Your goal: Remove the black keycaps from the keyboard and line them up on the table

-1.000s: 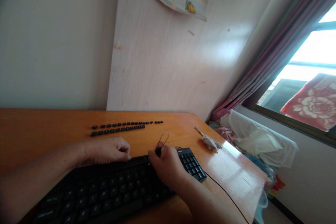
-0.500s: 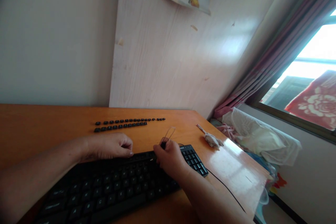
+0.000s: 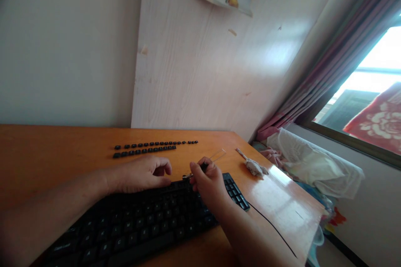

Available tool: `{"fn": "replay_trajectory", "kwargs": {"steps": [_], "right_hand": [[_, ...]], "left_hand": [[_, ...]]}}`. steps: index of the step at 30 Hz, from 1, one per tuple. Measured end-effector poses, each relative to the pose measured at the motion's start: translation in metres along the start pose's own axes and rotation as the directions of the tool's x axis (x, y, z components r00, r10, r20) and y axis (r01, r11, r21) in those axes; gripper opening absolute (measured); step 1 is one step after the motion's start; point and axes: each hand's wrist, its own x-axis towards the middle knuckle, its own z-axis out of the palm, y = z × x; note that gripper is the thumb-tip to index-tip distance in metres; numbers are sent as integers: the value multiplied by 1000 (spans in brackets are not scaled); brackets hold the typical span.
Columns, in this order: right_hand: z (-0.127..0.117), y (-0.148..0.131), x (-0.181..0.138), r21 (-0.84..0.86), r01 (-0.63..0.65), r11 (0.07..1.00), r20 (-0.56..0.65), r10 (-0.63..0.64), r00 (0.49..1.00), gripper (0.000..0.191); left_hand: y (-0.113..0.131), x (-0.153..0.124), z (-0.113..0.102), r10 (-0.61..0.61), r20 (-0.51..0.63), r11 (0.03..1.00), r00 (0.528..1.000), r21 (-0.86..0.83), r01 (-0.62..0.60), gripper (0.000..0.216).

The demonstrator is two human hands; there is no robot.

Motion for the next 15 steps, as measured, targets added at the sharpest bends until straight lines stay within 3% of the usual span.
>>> {"fn": "replay_trajectory", "kwargs": {"steps": [7, 11, 15], "right_hand": [[10, 0, -10, 20, 87, 996, 61, -88, 994, 33], [13, 0, -14, -10, 92, 996, 81, -91, 993, 31], [17, -4, -19, -86, 131, 988, 98, -123, 988, 30]], "left_hand": [[16, -2, 14, 126, 14, 976, 992, -179, -121, 32], [14, 0, 15, 111, -43, 977, 993, -180, -117, 23], [8, 3, 17, 54, -26, 971, 998, -230, -58, 22]]}}
